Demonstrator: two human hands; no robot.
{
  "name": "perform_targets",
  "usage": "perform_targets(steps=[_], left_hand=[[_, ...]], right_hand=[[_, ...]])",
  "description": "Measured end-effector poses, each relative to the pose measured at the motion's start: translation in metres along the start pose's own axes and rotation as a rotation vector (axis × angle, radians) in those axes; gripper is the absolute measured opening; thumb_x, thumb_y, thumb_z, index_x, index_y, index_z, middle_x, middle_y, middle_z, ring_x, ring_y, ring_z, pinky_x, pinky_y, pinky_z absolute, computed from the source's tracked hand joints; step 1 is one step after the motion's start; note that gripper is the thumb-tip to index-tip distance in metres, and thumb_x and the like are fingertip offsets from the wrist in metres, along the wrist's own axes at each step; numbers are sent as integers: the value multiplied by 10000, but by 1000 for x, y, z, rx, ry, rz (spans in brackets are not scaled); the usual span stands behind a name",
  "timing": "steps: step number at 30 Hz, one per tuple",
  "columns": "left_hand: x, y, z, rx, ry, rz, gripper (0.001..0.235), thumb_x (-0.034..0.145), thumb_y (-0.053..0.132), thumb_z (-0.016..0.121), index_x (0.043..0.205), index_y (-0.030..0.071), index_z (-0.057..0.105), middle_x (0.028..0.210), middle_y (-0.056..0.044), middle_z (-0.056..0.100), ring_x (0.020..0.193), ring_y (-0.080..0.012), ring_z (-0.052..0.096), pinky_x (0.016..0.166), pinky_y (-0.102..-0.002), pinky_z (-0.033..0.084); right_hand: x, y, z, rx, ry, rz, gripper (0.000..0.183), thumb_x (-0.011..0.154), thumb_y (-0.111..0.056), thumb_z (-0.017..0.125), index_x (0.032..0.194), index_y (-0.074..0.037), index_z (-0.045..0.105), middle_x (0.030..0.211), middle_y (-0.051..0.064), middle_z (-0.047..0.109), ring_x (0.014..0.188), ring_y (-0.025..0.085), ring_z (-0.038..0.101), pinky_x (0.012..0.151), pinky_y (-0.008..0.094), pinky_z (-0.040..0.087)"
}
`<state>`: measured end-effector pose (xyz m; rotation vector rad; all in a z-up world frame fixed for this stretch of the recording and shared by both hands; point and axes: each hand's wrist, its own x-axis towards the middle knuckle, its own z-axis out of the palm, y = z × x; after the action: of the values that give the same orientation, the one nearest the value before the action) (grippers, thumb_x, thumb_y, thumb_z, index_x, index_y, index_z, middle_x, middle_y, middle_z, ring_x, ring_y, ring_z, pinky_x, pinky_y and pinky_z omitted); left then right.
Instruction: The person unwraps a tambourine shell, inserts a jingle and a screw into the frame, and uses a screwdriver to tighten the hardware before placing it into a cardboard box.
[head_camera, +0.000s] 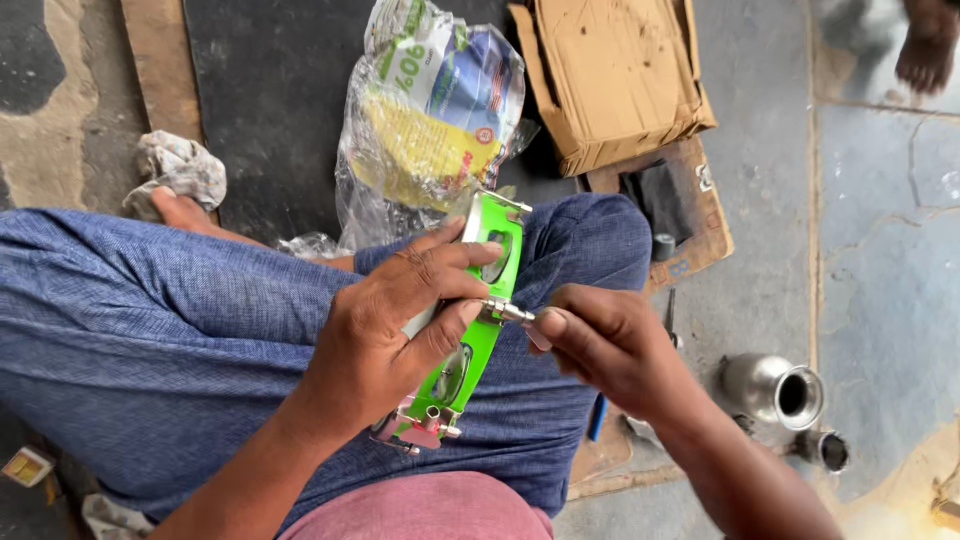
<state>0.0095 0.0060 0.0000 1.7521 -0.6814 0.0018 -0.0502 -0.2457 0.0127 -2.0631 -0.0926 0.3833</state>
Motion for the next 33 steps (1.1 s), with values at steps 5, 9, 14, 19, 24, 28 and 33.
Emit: perform_targets(steps=[5, 9, 14, 19, 24, 28, 33], left_hand=[[-5, -1, -4, -128, -27, -91, 230, 994, 177, 692, 1200, 81, 656, 1417, -106, 666, 1385, -305, 630, 1091, -399, 571], [-7, 1, -7, -102, -24, -91, 314, 987, 195, 701, 1270, 69, 646, 1462, -137, 633, 1360, -300, 651, 1089, -403, 561], [-10, 1, -2, -73, -41, -101, 315, 991, 212, 703, 1273, 81, 652, 1469, -131, 637, 1355, -291, 658, 1088, -393, 571], [-5, 0, -1, -102, -35, -149, 317, 994, 232, 697, 1277, 93, 654, 1465, -115, 654, 1343, -275, 679, 1085, -384, 584], [-8, -4, 2, -23, -7, -88, 324, 993, 181, 701, 1291, 57, 669, 1462, -130, 651, 1352, -285, 668, 1098, -393, 557], [-10, -10, -12, -227, 46, -224, 332, 1014, 169, 668, 1315, 31, 649, 1504, -148, 605, 1344, -265, 655, 1108, -372, 580], [-15, -2, -4, -310, 58, -220, 404, 1001, 184, 688, 1360, 26, 589, 1494, -146, 594, 1334, -248, 647, 1116, -375, 574]], right_hand=[[-12, -8, 14, 7, 135, 6, 316, 1012, -301, 628, 819, -58, 688, 596, -21, 607, 484, 39, 545, 428, 230, 399], [-7, -6, 21, 301, 92, 97, 282, 988, -243, 661, 802, -32, 688, 572, 7, 573, 459, 55, 485, 402, 247, 349], [-13, 4, 16, 358, 85, 83, 266, 967, -242, 684, 816, -26, 715, 603, 2, 620, 448, 43, 533, 380, 227, 400], [-16, 9, 14, 295, 152, 134, 247, 964, -238, 686, 814, -45, 725, 592, -9, 623, 468, 35, 550, 399, 218, 412], [-23, 28, 16, 441, 245, 251, 235, 977, -210, 671, 816, -51, 733, 594, -10, 597, 466, 44, 501, 405, 218, 382], [-34, 56, -11, 551, 523, -180, 294, 1048, -190, 700, 797, -74, 600, 644, 13, 557, 473, 59, 459, 406, 203, 315], [-8, 61, 4, 915, 388, 55, 164, 996, -208, 552, 1051, -59, 590, 888, 132, 688, 667, 183, 643, 567, 326, 544]])
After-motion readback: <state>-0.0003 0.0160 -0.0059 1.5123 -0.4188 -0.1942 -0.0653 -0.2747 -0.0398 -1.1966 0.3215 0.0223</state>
